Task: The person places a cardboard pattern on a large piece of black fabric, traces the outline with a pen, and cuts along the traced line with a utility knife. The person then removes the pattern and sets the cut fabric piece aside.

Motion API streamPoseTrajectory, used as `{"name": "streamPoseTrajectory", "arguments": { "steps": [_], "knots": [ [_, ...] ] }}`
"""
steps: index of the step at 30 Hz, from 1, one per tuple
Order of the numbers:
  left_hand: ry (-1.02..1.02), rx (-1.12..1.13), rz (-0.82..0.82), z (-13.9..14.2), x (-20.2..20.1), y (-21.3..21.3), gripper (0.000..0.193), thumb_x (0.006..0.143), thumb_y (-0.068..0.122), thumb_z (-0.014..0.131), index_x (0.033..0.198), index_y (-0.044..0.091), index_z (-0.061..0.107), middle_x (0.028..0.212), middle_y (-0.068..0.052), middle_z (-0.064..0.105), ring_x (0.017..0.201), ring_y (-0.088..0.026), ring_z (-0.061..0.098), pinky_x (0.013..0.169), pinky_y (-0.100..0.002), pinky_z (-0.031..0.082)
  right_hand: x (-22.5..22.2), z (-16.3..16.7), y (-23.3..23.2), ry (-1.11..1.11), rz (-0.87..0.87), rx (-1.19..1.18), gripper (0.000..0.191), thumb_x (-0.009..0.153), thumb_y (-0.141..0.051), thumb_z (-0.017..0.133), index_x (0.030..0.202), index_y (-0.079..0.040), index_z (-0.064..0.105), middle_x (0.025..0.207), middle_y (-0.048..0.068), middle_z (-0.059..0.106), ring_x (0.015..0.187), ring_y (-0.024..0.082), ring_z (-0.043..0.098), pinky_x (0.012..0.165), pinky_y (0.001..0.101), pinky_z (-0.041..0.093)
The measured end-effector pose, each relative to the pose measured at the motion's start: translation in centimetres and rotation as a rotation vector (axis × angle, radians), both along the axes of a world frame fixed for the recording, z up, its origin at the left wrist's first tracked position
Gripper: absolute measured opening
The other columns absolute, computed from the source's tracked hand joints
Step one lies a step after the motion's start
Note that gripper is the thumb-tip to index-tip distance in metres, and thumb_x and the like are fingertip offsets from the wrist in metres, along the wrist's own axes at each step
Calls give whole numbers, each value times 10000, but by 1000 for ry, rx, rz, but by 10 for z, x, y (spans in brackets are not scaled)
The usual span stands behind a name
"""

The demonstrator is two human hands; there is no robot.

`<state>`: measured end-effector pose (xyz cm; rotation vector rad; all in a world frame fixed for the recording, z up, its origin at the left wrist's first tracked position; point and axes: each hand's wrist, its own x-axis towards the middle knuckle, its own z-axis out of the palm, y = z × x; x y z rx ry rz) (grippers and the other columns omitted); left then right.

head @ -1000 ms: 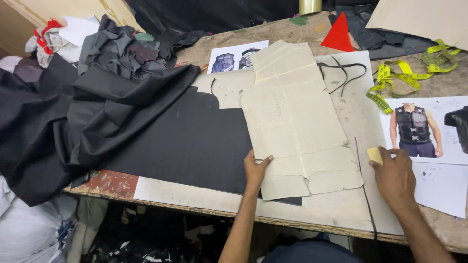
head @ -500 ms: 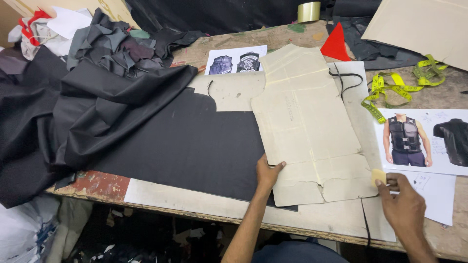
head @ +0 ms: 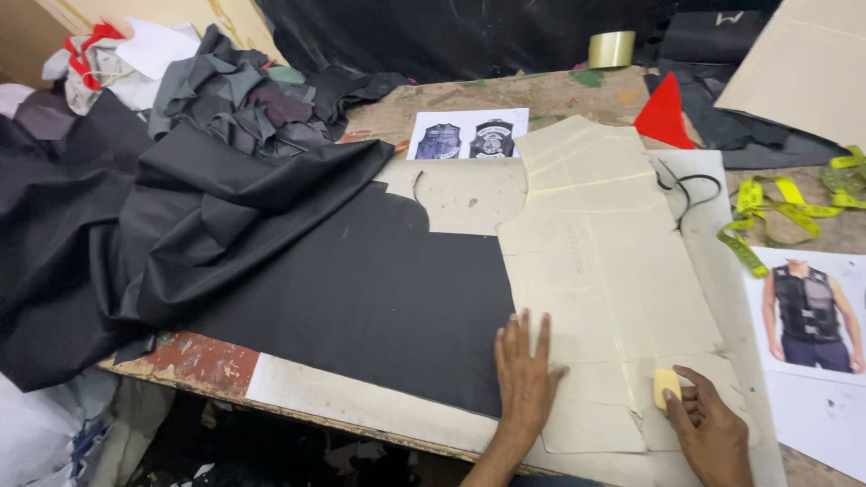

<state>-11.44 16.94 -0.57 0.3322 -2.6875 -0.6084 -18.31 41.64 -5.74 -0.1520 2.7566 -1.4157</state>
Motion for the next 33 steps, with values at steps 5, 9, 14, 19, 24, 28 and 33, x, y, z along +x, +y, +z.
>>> {"name": "streamPoseTrajectory", "arguments": {
  "steps": [5, 9, 14, 19, 24, 28, 33],
  "knots": [
    [-93, 188, -267, -11, 3, -12, 923, 858, 391, 859, 1554, 0, 395, 1668, -333, 101, 1575, -473, 75, 1243, -643, 96, -23, -76, 10, 54, -8, 13, 481, 930, -119, 729, 1403, -75, 652, 867, 115, 751, 685, 127, 697, 683, 283, 572],
    [-278, 436, 16, -13, -2, -11, 1061, 819, 399, 897, 1565, -9, 261, 1597, -406, -110, 1510, -509, -116, 1201, -641, 51, -40, -112, 16, -22, 15, -73, 509, 926, -74, 722, 1418, 10, 623, 843, 149, 716, 602, 130, 643, 553, 274, 523],
    [-225, 510, 54, -19, -20, -15, 927, 864, 172, 835, 1592, 21, 281, 1660, -301, 53, 1529, -453, 86, 1205, -610, 157, -28, -117, 16, -1, -88, -124, 451, 928, -57, 701, 1365, 40, 655, 810, 138, 725, 594, 92, 595, 570, 239, 477],
    [-224, 525, 36, -30, -33, -17, 910, 864, 85, 833, 1593, 57, 290, 1669, -284, 37, 1518, -455, 95, 1198, -606, 153, -33, -120, 16, -12, -71, -82, 471, 917, -51, 673, 1379, 38, 639, 768, 137, 728, 557, 107, 615, 570, 259, 508],
    [-252, 547, 16, -36, -44, -26, 926, 859, 124, 829, 1596, 44, 274, 1697, -254, 67, 1530, -422, 140, 1204, -589, 173, -60, -133, 22, -115, -112, -15, 546, 941, -98, 698, 1447, 69, 578, 789, 199, 729, 551, 190, 661, 545, 297, 530],
    [-252, 548, -14, -34, -52, -34, 949, 869, 163, 852, 1584, 10, 247, 1677, -253, 56, 1529, -418, 116, 1204, -600, 132, -75, -135, 14, -62, -124, -37, 520, 959, -114, 708, 1411, 103, 571, 812, 219, 735, 731, 177, 713, 708, 289, 574],
    [-200, 490, -1, -40, -52, -35, 880, 809, 148, 862, 1540, 73, 379, 1653, -282, 36, 1486, -450, 145, 1172, -581, 176, -58, -101, 5, -27, -148, -195, 436, 942, -102, 696, 1363, -4, 635, 897, 120, 716, 713, 140, 672, 615, 278, 562]
  ]
}}
